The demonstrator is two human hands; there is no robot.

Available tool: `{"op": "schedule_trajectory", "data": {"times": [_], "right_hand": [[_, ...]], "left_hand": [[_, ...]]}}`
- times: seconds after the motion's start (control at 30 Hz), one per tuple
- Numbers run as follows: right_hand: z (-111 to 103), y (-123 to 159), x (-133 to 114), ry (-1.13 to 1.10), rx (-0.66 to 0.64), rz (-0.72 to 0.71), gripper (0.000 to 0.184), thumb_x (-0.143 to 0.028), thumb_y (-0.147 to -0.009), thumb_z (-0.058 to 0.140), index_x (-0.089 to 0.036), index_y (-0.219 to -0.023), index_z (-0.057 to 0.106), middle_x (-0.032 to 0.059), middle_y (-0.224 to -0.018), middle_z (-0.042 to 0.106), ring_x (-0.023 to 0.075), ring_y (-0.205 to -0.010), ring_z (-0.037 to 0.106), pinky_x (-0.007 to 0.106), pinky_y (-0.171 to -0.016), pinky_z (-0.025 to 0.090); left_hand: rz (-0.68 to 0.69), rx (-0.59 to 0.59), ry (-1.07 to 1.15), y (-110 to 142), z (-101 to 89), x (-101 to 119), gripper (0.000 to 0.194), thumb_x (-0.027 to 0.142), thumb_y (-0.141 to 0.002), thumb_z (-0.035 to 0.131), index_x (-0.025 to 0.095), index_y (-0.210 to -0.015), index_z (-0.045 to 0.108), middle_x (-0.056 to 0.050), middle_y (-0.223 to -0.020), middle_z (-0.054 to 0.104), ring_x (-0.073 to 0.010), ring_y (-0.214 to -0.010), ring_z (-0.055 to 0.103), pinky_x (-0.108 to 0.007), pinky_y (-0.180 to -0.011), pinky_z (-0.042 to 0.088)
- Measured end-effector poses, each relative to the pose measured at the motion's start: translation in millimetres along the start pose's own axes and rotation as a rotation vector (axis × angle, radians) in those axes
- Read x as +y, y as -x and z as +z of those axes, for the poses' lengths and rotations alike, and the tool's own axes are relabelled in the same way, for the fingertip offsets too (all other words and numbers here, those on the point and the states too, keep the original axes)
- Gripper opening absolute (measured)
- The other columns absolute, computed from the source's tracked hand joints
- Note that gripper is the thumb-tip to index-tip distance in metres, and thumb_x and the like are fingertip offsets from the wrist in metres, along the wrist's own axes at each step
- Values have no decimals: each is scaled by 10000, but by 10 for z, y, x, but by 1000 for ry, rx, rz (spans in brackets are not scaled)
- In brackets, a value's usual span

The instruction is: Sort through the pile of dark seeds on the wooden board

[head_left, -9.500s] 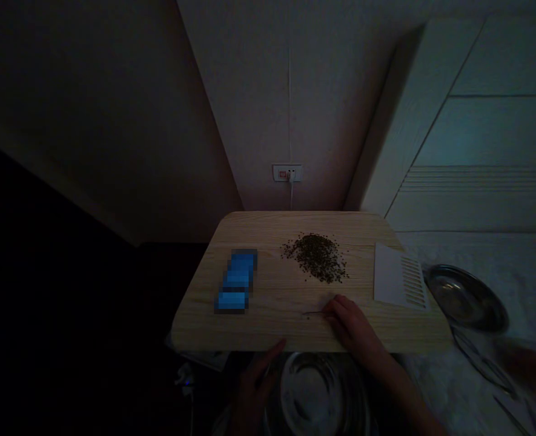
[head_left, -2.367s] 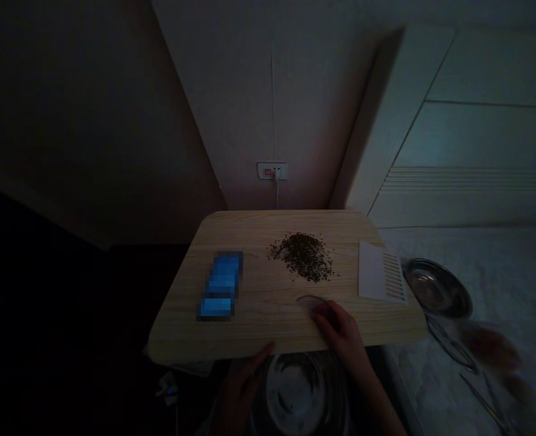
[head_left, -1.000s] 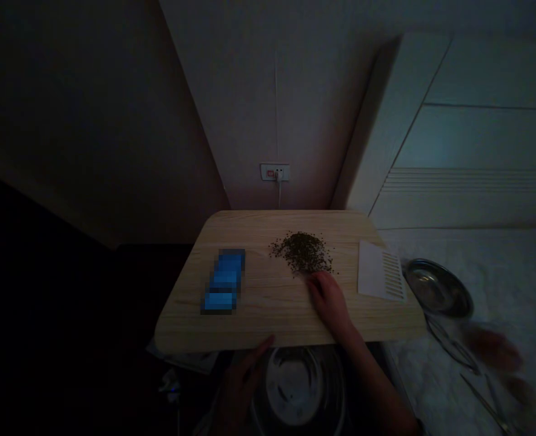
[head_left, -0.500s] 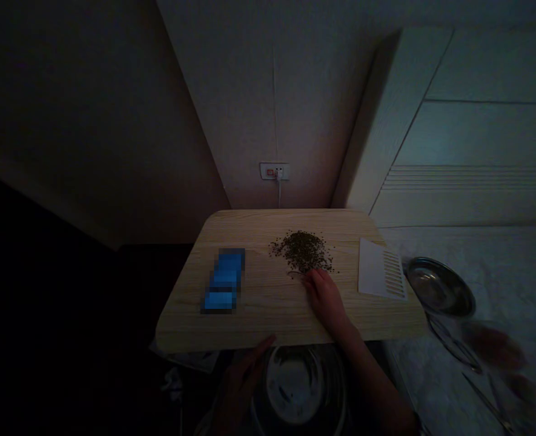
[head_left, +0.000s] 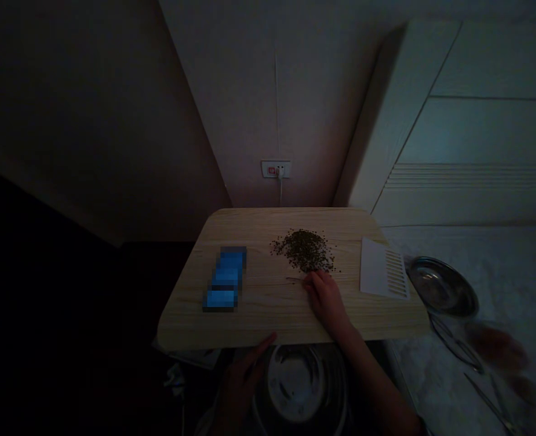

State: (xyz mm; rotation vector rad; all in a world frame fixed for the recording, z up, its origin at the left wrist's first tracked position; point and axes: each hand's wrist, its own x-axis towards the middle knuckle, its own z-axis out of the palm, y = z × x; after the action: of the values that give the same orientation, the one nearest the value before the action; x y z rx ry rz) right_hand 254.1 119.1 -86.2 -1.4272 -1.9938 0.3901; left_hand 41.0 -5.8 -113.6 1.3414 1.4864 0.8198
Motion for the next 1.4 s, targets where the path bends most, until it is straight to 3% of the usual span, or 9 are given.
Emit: {"op": "schedule_trajectory", "data": {"times": [0.4,1.4], "right_hand": [[-12,67,4,-22,-30,-4,104,-146,-851,438,-186,-817,527,54,-827,534,191,-812,481,296,-728,386],[-50,197,-13,-59,-79,-19,93,-157,-853,447,-187,-825,531,57,-839,533,194,-829,476,310,-745,386]], "left_hand": [[42,-21,-13,-12,-5,-87,366,272,-828,493,305,-1183,579,15,-1246,599,-242,-1185,511,-445,-1035,337],[-2,-24,-20,-5,5,-40,365,253,-844,480,317,-1194,564,29,-1258,590,-228,-1204,491,-424,-1046,332]]}}
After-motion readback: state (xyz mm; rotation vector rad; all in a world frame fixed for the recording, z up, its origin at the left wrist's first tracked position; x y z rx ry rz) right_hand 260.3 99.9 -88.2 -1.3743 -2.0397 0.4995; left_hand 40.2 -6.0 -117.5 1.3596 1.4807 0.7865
